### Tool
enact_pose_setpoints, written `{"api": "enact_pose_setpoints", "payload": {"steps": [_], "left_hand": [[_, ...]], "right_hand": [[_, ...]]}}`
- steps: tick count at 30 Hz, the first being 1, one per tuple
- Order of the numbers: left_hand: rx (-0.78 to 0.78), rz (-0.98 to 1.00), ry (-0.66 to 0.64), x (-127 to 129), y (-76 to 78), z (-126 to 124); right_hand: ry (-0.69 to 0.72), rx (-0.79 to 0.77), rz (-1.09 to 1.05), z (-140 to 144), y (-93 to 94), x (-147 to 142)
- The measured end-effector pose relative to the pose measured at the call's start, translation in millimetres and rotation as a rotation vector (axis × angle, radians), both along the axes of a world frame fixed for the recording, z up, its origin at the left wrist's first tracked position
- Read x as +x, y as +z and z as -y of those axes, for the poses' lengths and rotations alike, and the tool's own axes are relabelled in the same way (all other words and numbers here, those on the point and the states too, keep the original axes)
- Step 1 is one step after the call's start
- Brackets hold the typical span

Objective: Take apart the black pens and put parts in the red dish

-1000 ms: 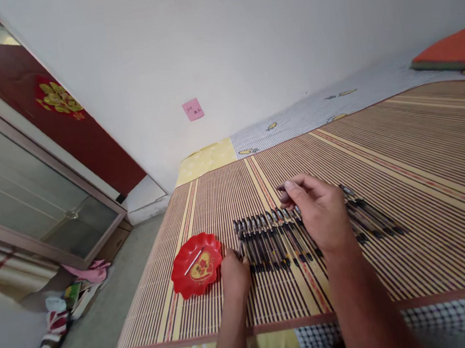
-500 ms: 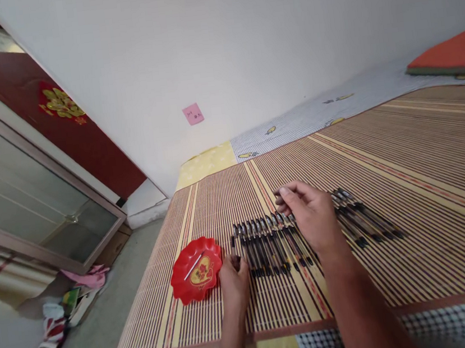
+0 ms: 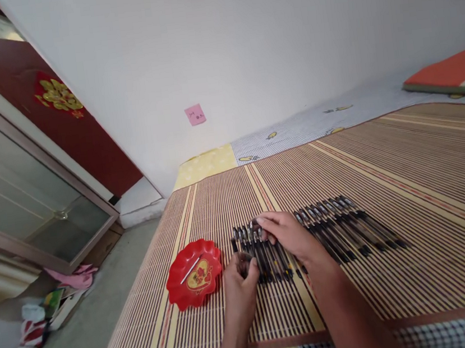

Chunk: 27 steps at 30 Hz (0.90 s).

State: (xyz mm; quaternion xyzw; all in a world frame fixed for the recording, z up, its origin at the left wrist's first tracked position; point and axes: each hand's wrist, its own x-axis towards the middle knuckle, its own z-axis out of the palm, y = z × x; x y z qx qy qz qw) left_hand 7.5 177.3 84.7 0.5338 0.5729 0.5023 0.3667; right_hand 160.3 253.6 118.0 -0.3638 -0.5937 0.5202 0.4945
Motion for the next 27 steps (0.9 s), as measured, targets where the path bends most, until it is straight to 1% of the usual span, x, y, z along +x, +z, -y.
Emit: {"api": "enact_pose_setpoints", "payload": {"steps": [4,6,11,13,16,19,21,23,27], "left_hand": [[0.005,0.037,-0.041,0.8,-5.0,-0.4],[-0.002,0.095,-0.065,0.7,-5.1,0.5],[-0.156,0.449,-0.177,0.5,-3.2,2.7],[-0.171,0.531,-0.208,0.7,-3.4,2.5],[-0.163,0.53,-0.186,0.9,-3.7,2.3],[-0.172,0.492,-0.182,0.3,-2.0,3.9],[-0.168,0.456,-0.177,-1.1,-0.1,6.1],[-0.146,0.399,-0.142,-3.1,1.2,8.7],[-0.093,0.265,-0.09,-7.1,0.6,14.1]], "right_hand": [[0.055,-0.037,-0.08,1.1,-1.1,-1.4],[0.079,-0.061,-0.123,1.0,-3.3,-2.3],[0.206,-0.131,-0.218,0.7,-8.7,-4.7],[0.244,-0.14,-0.245,1.3,-8.7,-5.7],[0.262,-0.127,-0.25,2.8,-7.3,-7.4],[0.232,-0.106,-0.234,3.4,-5.9,-9.2],[0.191,-0.098,-0.241,2.9,-5.3,-9.4],[0.137,-0.101,-0.281,2.3,-3.9,-7.9],[-0.03,-0.109,-0.476,3.4,4.5,-1.1]]}}
